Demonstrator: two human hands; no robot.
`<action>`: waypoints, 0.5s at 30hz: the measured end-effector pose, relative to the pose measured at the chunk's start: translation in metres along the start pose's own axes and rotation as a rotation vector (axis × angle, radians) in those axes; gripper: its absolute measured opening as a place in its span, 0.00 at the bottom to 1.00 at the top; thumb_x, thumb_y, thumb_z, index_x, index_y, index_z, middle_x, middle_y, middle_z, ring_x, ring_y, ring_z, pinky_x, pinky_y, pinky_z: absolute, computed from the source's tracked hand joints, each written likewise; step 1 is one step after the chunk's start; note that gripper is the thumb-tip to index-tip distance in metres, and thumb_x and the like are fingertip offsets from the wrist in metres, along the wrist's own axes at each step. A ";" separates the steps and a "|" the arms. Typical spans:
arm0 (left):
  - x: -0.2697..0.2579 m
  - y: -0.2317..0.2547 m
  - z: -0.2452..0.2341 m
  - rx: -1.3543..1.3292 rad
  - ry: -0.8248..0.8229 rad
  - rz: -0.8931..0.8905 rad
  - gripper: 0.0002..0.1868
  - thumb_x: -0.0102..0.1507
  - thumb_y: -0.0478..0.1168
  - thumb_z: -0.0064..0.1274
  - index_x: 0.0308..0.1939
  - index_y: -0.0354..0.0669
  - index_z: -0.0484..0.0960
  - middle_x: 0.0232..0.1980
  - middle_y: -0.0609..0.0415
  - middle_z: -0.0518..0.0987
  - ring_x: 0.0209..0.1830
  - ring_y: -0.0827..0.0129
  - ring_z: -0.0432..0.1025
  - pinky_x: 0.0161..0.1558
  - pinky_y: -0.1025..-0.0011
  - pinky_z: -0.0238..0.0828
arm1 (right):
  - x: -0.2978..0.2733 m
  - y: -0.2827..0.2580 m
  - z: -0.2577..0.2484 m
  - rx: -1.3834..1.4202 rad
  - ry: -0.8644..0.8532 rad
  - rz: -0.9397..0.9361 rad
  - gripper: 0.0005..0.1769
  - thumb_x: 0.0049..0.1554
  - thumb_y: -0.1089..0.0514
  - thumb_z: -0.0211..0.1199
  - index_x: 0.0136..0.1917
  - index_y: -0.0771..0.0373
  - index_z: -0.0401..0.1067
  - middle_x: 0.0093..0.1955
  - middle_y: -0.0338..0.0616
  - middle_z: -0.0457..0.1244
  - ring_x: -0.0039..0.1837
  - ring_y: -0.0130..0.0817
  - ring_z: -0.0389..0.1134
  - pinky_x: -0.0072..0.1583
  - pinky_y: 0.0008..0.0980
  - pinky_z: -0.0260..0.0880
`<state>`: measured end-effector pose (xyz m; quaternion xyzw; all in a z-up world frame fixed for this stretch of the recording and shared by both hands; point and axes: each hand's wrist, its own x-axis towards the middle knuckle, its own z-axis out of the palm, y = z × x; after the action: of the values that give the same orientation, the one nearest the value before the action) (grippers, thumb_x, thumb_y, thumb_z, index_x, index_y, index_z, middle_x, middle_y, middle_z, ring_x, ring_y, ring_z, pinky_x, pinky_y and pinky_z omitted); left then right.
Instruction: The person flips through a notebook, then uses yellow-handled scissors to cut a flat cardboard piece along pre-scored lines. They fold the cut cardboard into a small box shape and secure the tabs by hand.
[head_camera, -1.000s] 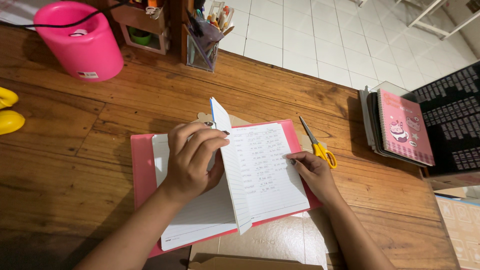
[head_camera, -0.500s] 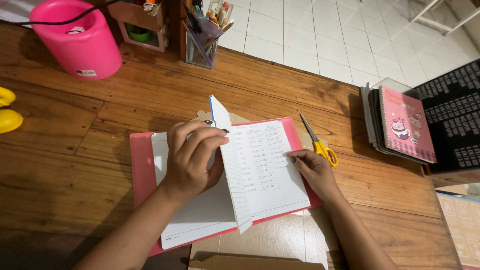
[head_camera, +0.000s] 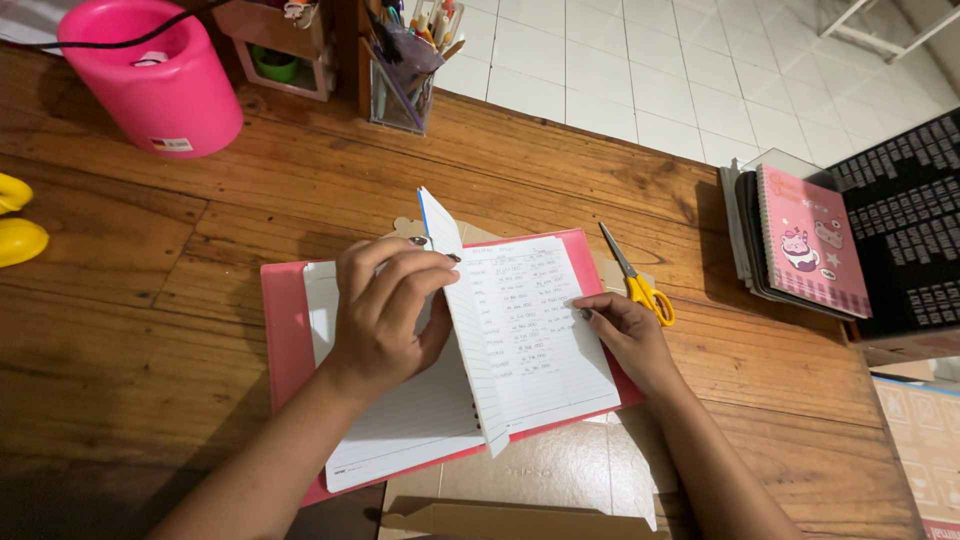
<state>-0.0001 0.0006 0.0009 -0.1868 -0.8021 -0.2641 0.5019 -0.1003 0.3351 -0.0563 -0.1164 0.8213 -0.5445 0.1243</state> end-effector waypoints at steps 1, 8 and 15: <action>0.000 0.000 0.000 0.001 -0.001 -0.001 0.18 0.58 0.32 0.68 0.48 0.45 0.77 0.52 0.59 0.79 0.58 0.60 0.68 0.59 0.59 0.62 | 0.000 -0.001 0.000 -0.007 0.001 -0.001 0.12 0.62 0.66 0.57 0.57 0.69 0.76 0.49 0.40 0.70 0.50 0.21 0.69 0.55 0.23 0.71; 0.000 -0.001 -0.001 -0.013 0.000 0.004 0.18 0.56 0.30 0.66 0.47 0.45 0.77 0.52 0.59 0.79 0.57 0.60 0.68 0.58 0.59 0.63 | -0.001 -0.004 -0.001 -0.008 -0.013 -0.009 0.12 0.62 0.66 0.57 0.57 0.68 0.76 0.50 0.40 0.71 0.51 0.22 0.69 0.55 0.23 0.70; 0.002 0.000 -0.002 -0.015 0.013 0.007 0.19 0.55 0.29 0.66 0.46 0.45 0.77 0.52 0.58 0.79 0.57 0.58 0.68 0.59 0.58 0.64 | -0.001 -0.003 -0.003 0.029 -0.054 -0.046 0.13 0.62 0.67 0.56 0.58 0.68 0.75 0.53 0.39 0.71 0.53 0.22 0.69 0.56 0.23 0.70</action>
<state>0.0001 -0.0008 0.0034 -0.1917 -0.7963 -0.2698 0.5064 -0.0999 0.3370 -0.0521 -0.1480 0.8067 -0.5559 0.1354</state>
